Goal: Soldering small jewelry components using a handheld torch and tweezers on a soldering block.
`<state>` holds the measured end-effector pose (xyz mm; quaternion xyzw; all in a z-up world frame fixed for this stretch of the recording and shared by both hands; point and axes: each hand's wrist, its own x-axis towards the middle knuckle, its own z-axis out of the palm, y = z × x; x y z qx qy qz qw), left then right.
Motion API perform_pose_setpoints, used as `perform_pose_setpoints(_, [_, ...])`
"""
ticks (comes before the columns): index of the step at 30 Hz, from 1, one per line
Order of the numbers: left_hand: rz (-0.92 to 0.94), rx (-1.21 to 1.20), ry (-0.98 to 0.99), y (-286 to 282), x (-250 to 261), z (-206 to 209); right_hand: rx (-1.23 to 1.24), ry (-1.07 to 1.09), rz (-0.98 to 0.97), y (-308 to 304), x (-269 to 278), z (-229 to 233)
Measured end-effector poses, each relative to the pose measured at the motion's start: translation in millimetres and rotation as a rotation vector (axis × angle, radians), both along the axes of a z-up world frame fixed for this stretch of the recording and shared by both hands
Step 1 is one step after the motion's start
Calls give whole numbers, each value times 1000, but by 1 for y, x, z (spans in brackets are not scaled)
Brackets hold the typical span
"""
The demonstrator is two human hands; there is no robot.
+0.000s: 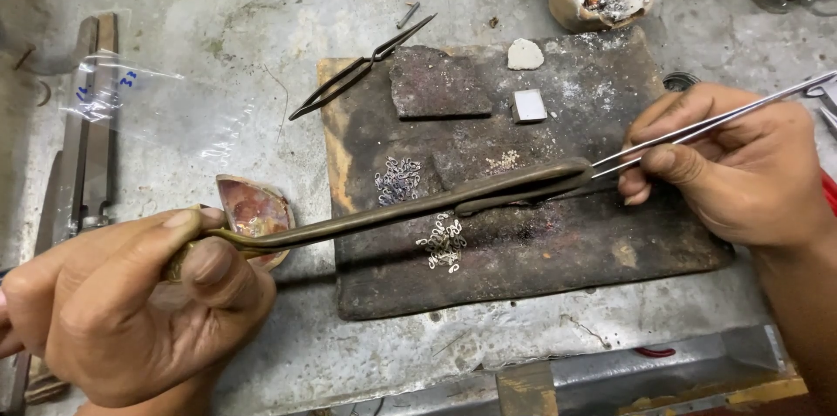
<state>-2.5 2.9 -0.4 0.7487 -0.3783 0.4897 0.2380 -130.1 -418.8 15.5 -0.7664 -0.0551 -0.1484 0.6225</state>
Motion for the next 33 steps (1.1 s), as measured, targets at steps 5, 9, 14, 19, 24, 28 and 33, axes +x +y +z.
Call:
perform_pose_setpoints(5, [30, -31, -41, -6, 1, 0, -6, 0, -11, 1, 0, 0])
perform_pose_setpoints(9, [45, -67, -98, -11, 2, 1, 11, -2, -13, 0, 0, -2])
perform_pose_setpoints(14, [10, -66, -122, -11, 7, 0, -9, -7, -2, 1, 0, 0])
perform_pose_setpoints(19, [47, -47, -81, -7, 1, 1, 19, 16, -33, 1, 0, 0])
perform_pose_setpoints(24, [-6, -46, -124, -7, 8, -1, 20, 43, -38, 1, 3, 2])
perform_pose_setpoints(28, [-104, 46, 59, 3, 4, 2, 99, 67, -47, -3, 2, -2])
perform_pose_setpoints(33, [-128, 16, 95, 10, 2, 1, 20, 24, -172, 2, 5, 0])
